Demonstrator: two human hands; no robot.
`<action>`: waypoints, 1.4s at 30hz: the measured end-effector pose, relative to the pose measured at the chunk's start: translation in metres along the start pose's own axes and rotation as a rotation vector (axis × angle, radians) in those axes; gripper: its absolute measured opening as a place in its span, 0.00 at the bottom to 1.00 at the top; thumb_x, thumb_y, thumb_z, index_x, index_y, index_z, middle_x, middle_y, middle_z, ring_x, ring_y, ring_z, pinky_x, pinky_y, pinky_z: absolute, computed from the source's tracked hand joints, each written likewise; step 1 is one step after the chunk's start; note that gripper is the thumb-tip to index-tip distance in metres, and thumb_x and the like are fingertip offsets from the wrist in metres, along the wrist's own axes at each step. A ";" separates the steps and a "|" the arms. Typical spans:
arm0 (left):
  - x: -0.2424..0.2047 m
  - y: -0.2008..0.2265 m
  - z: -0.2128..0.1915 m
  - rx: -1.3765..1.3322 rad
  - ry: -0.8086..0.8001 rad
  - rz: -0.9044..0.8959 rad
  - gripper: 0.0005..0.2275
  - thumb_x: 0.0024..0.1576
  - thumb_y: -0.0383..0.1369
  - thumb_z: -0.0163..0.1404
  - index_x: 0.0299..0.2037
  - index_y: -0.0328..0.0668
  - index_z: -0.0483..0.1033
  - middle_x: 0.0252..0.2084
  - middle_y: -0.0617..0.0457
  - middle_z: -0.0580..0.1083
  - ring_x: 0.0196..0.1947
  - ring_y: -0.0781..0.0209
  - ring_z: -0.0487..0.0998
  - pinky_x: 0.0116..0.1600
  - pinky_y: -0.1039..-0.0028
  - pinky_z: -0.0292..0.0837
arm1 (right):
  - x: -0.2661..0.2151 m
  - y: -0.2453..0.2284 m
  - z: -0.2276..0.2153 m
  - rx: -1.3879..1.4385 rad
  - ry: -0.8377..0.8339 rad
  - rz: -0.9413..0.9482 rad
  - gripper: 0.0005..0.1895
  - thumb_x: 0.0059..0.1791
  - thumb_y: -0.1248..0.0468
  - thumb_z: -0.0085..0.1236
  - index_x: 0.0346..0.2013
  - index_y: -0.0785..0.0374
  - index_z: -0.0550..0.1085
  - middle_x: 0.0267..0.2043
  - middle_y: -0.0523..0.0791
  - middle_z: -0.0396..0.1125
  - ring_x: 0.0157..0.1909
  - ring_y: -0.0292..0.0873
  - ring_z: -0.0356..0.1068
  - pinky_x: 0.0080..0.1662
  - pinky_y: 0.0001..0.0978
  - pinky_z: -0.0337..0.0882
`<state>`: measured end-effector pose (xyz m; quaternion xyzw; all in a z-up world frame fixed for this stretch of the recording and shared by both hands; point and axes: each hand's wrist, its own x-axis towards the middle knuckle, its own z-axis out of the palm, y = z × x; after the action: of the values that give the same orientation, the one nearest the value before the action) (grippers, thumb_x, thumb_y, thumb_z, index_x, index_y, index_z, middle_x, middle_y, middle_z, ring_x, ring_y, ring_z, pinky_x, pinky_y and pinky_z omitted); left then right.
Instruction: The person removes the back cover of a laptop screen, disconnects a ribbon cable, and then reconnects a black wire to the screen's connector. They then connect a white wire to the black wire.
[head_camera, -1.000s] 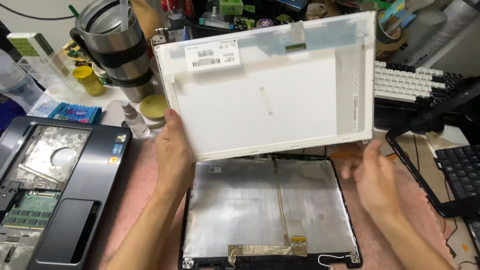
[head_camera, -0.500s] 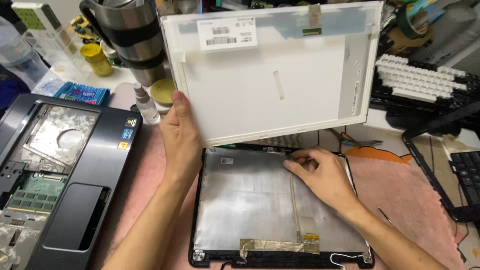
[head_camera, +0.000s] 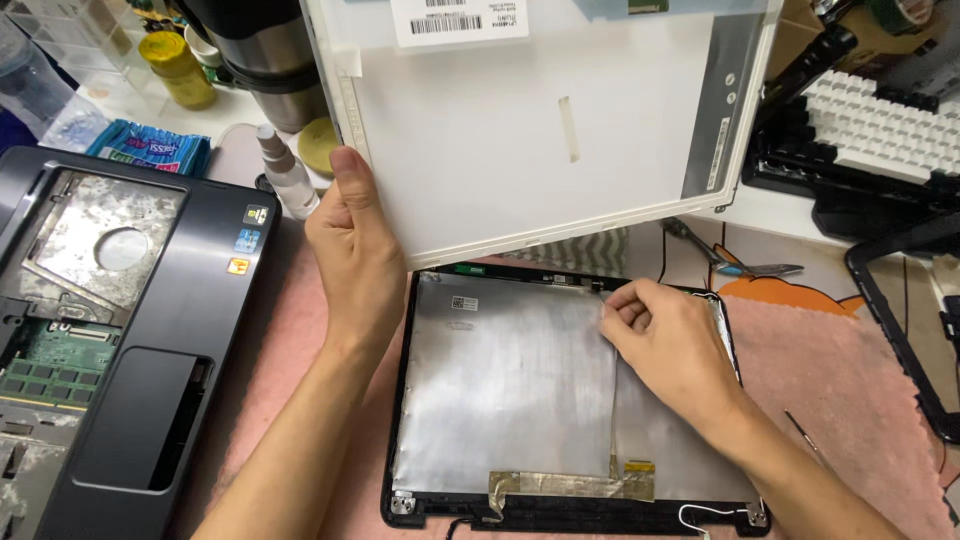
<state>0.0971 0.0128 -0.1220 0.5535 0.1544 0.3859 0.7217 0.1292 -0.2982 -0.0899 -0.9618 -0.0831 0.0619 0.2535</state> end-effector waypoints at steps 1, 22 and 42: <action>0.000 0.001 0.001 0.002 0.002 -0.004 0.26 0.77 0.53 0.42 0.29 0.51 0.77 0.22 0.59 0.74 0.22 0.75 0.77 0.28 0.79 0.81 | -0.002 0.003 0.003 -0.001 -0.004 0.002 0.10 0.51 0.58 0.73 0.40 0.61 0.89 0.29 0.43 0.83 0.28 0.41 0.79 0.36 0.34 0.78; -0.017 0.040 0.012 0.054 -0.026 0.005 0.23 0.73 0.56 0.38 0.28 0.55 0.65 0.27 0.68 0.66 0.30 0.76 0.62 0.33 0.77 0.56 | -0.016 0.047 0.065 -0.860 0.415 -0.550 0.08 0.56 0.69 0.58 0.35 0.55 0.70 0.36 0.47 0.67 0.37 0.51 0.73 0.43 0.46 0.77; -0.028 0.040 0.027 -0.009 -0.086 -0.291 0.29 0.72 0.53 0.38 0.47 0.35 0.88 0.47 0.55 0.86 0.47 0.70 0.82 0.51 0.76 0.80 | -0.039 0.013 -0.062 0.370 -0.003 0.226 0.17 0.57 0.65 0.67 0.61 0.64 0.84 0.46 0.51 0.87 0.50 0.45 0.88 0.61 0.34 0.85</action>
<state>0.0806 -0.0223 -0.0823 0.5383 0.2002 0.2537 0.7784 0.1029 -0.3464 -0.0398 -0.9019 0.0374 0.1057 0.4171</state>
